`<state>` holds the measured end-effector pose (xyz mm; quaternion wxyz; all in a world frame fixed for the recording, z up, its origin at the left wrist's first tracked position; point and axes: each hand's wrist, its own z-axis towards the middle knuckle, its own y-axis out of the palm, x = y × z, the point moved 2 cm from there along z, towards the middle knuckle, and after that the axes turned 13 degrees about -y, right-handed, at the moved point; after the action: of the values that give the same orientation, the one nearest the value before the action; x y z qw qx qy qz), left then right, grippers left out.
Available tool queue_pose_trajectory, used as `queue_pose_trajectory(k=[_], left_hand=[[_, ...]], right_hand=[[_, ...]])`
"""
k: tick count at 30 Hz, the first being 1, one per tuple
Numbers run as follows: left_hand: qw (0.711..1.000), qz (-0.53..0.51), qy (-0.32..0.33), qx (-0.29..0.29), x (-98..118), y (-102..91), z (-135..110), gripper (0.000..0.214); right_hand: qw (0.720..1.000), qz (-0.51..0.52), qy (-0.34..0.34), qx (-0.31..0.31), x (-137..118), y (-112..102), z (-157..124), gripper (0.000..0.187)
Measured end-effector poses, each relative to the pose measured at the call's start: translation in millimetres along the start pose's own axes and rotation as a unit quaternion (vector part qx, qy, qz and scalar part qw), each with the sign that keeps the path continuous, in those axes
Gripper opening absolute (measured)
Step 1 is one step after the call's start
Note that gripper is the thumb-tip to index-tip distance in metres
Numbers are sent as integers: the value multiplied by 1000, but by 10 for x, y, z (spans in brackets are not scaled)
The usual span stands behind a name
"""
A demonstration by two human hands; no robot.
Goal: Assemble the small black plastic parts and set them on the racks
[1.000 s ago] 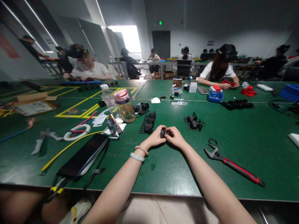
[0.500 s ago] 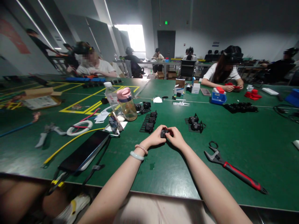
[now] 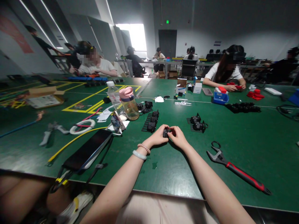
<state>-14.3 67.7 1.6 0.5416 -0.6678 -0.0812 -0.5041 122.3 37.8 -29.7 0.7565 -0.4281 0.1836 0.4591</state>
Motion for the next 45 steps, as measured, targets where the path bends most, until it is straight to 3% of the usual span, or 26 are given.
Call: queue_pose_trajectory(k=[12,33,45], left_hand=[[1000,-3,9,2,-17,13,-3,50],[1000,-19,4,3,-29,30,-25,51],[1000,-24,0,8,-63,65,-12,50]], right_hand=[[999,18,-27,-4,-61,-3,-11,21],[1000,16,-17,-8,-57,-6,-24,21],[994,94,-28,-37,-56,-8,-59,40]])
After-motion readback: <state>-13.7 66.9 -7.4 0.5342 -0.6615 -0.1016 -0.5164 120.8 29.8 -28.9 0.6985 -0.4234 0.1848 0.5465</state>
